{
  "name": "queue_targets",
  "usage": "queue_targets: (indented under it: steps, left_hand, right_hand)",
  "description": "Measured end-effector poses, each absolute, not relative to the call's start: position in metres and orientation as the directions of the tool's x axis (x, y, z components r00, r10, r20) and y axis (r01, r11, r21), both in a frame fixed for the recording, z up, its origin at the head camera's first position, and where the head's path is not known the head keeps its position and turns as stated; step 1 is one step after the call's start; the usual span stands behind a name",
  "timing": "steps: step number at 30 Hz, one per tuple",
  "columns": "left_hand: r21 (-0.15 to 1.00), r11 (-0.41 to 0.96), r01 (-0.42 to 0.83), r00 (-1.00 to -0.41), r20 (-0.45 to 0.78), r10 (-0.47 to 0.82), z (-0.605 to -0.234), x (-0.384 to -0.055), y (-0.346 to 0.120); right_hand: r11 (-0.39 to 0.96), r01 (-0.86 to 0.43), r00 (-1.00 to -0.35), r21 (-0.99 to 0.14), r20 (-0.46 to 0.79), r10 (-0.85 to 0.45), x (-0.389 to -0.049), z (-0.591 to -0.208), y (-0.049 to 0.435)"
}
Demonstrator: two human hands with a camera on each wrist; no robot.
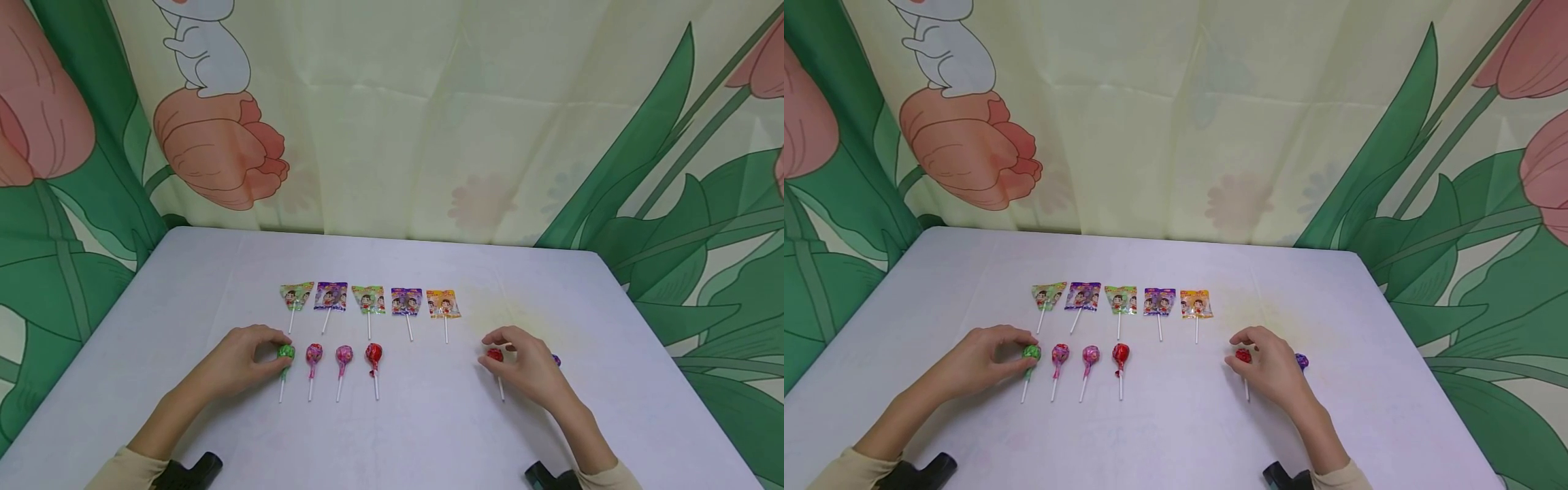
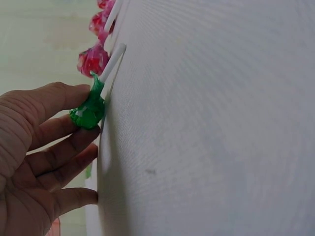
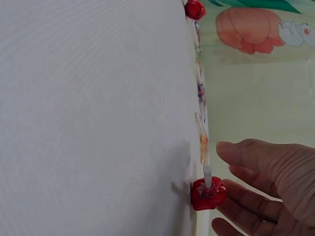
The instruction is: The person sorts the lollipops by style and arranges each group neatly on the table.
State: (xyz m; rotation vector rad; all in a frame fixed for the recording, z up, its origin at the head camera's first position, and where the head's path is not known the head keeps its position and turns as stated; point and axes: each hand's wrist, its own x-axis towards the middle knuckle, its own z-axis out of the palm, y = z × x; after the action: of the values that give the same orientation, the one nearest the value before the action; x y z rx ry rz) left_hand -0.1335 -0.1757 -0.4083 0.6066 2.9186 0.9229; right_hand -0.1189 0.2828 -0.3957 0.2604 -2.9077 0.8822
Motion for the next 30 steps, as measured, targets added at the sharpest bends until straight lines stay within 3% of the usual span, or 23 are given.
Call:
queue_targets:
  steps: [30]
  left_hand:
    - [0.562,0.756,0.335,-0.932,0.08,0.353,-0.4063,-0.1323,-0.1741]
  right_hand:
    - [0.826,-0.114,-0.993,-0.552,0.04,-0.11,-0.118,-0.4015,0.2862]
